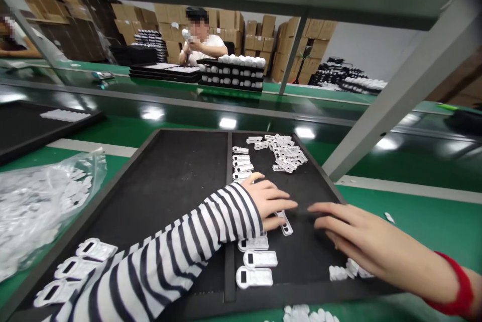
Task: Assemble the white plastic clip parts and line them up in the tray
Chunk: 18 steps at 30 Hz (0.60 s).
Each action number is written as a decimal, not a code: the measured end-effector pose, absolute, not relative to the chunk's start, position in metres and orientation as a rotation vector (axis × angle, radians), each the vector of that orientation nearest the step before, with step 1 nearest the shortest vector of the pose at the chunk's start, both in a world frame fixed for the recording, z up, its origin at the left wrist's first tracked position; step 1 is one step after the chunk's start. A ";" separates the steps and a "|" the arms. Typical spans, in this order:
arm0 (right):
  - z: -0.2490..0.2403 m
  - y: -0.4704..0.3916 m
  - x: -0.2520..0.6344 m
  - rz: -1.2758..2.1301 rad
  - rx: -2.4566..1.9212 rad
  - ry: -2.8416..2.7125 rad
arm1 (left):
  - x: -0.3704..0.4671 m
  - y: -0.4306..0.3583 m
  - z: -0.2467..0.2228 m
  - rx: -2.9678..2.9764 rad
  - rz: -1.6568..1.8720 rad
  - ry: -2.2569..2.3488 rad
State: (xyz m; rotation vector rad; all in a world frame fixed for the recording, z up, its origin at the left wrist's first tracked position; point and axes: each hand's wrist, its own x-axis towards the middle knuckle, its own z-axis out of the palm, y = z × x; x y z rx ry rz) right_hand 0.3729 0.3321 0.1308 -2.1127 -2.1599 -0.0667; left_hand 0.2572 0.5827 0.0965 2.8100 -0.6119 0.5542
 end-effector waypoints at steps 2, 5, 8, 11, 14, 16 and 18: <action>0.138 0.326 0.370 0.228 -2.212 -2.128 | 0.259 0.575 0.093 2.790 0.502 -0.666; 0.145 0.323 0.362 0.618 -2.254 -2.106 | 0.263 0.574 0.087 2.806 0.471 -0.672; 0.147 0.325 0.358 0.798 -2.248 -2.030 | 0.264 0.579 0.085 2.834 0.462 -0.626; 0.147 0.328 0.360 0.869 -2.229 -1.993 | 0.261 0.581 0.088 2.813 0.429 -0.598; 0.147 0.332 0.365 0.872 -2.256 -2.025 | 0.257 0.581 0.093 2.793 0.380 -0.579; 0.147 0.332 0.370 0.933 -2.263 -2.034 | 0.256 0.581 0.095 2.790 0.341 -0.570; 0.148 0.331 0.373 1.003 -2.251 -1.996 | 0.255 0.579 0.096 2.800 0.324 -0.567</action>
